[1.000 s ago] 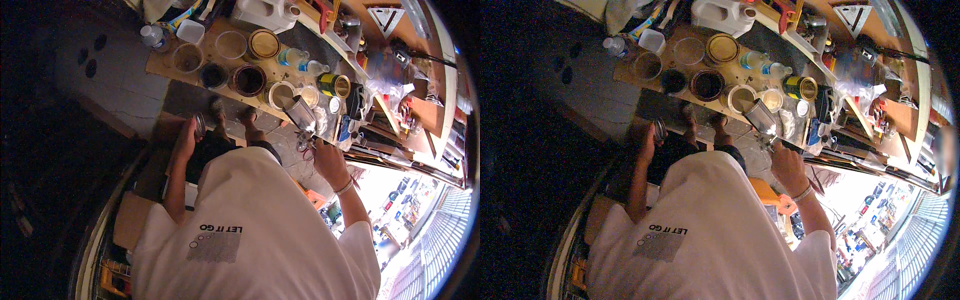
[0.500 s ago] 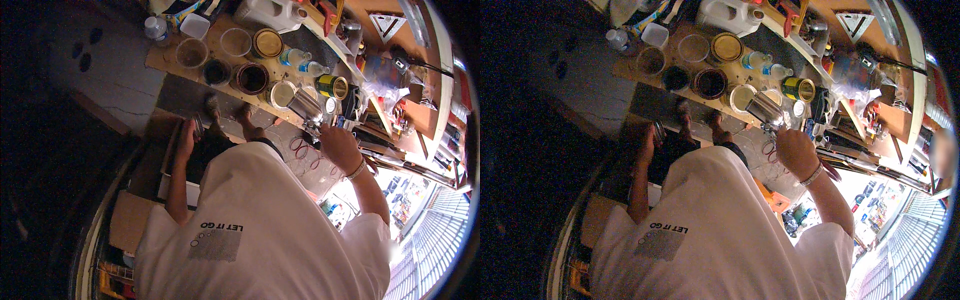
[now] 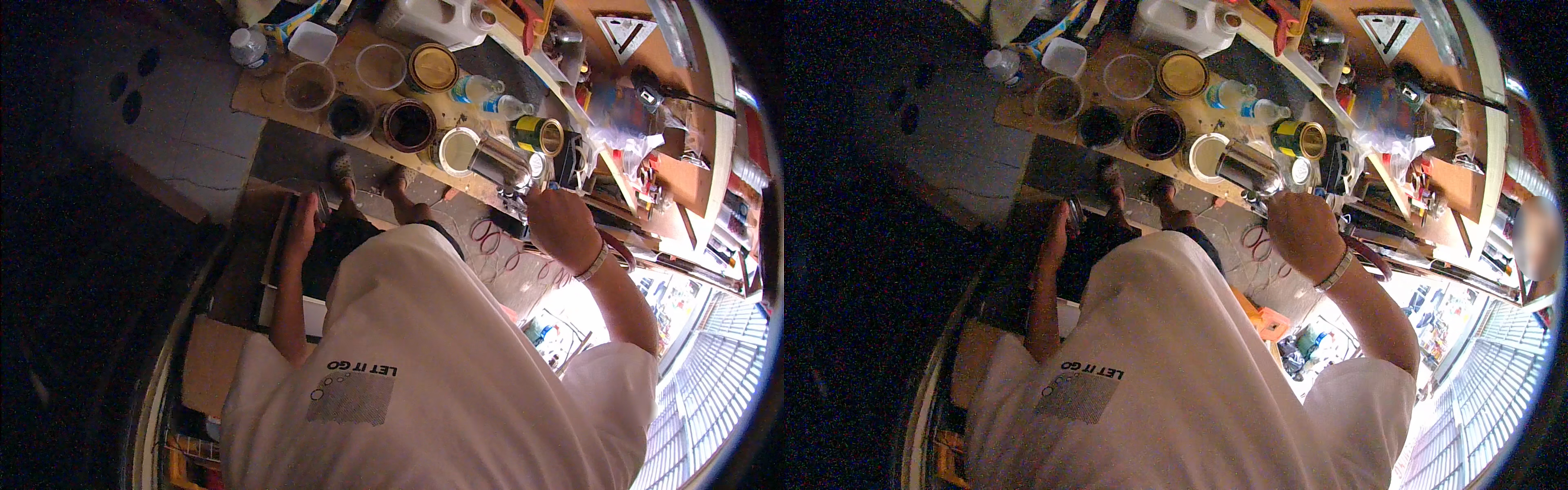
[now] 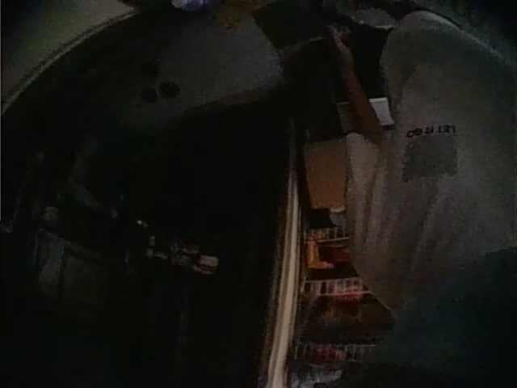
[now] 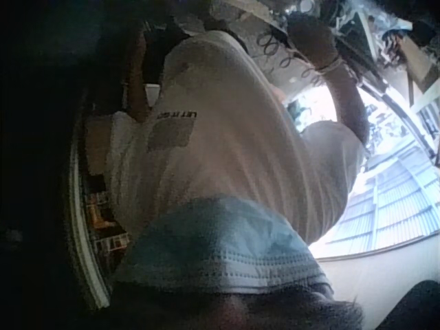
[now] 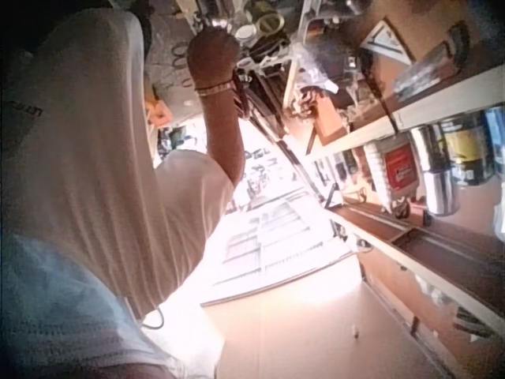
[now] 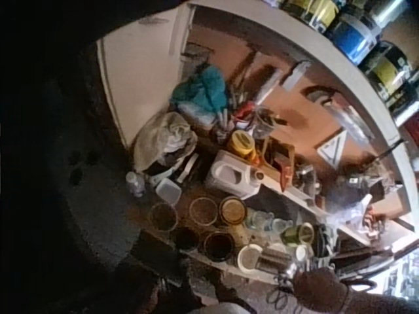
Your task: The person prepares paint by mixing contents from several cans and pouring them into a spray gun cup. They then walk to an outdoor area and spray paint a wooden frame resting on a table.
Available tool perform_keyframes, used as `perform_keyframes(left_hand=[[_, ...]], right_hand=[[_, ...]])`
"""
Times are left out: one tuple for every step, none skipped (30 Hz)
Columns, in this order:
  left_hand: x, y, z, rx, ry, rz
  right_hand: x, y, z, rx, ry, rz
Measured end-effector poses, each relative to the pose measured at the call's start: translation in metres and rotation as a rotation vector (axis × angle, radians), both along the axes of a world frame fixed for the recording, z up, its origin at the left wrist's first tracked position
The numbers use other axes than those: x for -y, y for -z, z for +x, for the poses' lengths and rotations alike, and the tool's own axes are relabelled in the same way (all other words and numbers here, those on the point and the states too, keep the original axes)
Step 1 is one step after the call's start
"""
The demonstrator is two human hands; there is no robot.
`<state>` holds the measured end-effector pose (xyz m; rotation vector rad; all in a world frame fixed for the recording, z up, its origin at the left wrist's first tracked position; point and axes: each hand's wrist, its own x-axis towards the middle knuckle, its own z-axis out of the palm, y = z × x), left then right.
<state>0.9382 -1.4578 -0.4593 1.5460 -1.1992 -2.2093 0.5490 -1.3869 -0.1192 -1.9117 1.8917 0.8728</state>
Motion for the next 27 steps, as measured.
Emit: perform_keyframes(left_hand=[[0.003, 0.004, 0.002, -0.01, 0.029, -0.007], [0.004, 0.007, 0.003, -0.019, 0.057, -0.013], [0.005, 0.011, 0.003, -0.024, 0.049, -0.006], [0.005, 0.014, 0.003, -0.028, 0.041, 0.0], [0.004, 0.017, 0.003, -0.032, 0.033, 0.007], [0.005, 0.015, 0.002, -0.028, 0.021, -0.006], [0.006, 0.012, 0.0, -0.025, 0.009, -0.019], [0.007, 0.009, -0.002, -0.021, -0.004, -0.032], [0.011, 0.005, -0.003, -0.016, 0.016, -0.027], [0.014, 0.0, -0.003, -0.012, 0.035, -0.023], [0.018, -0.004, -0.005, -0.007, 0.054, -0.018], [0.019, -0.005, -0.005, -0.012, 0.048, -0.025], [0.02, -0.005, -0.005, -0.017, 0.041, -0.033], [0.021, -0.006, -0.005, -0.021, 0.035, -0.04], [0.022, -0.004, -0.004, -0.001, 0.059, -0.065], [0.024, -0.003, -0.001, 0.02, 0.082, -0.089], [0.025, -0.001, 0.0, 0.041, 0.105, -0.113], [0.027, -0.007, -0.002, 0.048, 0.095, -0.119], [0.028, -0.014, -0.004, 0.056, 0.086, -0.125], [0.03, -0.019, -0.006, 0.064, 0.076, -0.131], [0.03, -0.019, -0.006, 0.068, 0.073, -0.129], [0.03, -0.018, -0.006, 0.072, 0.069, -0.127], [0.031, -0.017, -0.006, 0.076, 0.066, -0.125], [0.032, -0.018, -0.006, 0.078, 0.075, -0.125], [0.033, -0.018, -0.007, 0.079, 0.085, -0.124], [0.034, -0.019, -0.007, 0.08, 0.095, -0.123], [0.033, -0.014, -0.005, 0.071, 0.092, -0.106]], right_hand=[[0.001, -0.001, 0.0, -0.002, -0.002, 0.006], [0.002, -0.002, 0.001, -0.002, -0.002, 0.005], [0.003, -0.002, 0.001, -0.001, -0.004, 0.005], [0.004, -0.004, 0.002, 0.0, -0.006, 0.004], [0.006, -0.005, 0.003, 0.004, -0.009, -0.007], [0.007, -0.006, 0.004, 0.008, -0.011, -0.018], [0.008, -0.007, 0.005, 0.012, -0.014, -0.029], [0.009, -0.007, 0.005, 0.012, -0.012, -0.017], [0.009, -0.007, 0.005, 0.011, -0.01, -0.005], [0.01, -0.008, 0.005, 0.01, -0.008, 0.006], [0.009, -0.008, 0.004, 0.03, -0.015, -0.018], [0.008, -0.008, 0.003, 0.05, -0.023, -0.043], [0.008, -0.008, 0.002, 0.069, -0.032, -0.068], [0.009, -0.008, 0.003, 0.055, -0.019, -0.05], [0.01, -0.009, 0.004, 0.041, -0.005, -0.032], [0.011, -0.01, 0.005, 0.026, 0.008, -0.014], [0.011, -0.011, 0.005, 0.028, 0.008, -0.017], [0.011, -0.011, 0.005, 0.03, 0.01, -0.019], [0.011, -0.011, 0.005, 0.032, 0.013, -0.02], [0.011, -0.011, 0.005, 0.03, 0.025, -0.017], [0.012, -0.011, 0.006, 0.029, 0.034, -0.015], [0.012, -0.012, 0.006, 0.027, 0.043, -0.013], [0.013, -0.013, 0.007, 0.026, 0.045, -0.009], [0.015, -0.014, 0.007, 0.024, 0.048, -0.003], [0.015, -0.015, 0.008, 0.022, 0.051, 0.002], [0.015, -0.014, 0.007, 0.029, 0.043, -0.002], [0.015, -0.014, 0.006, 0.035, 0.032, -0.007]])
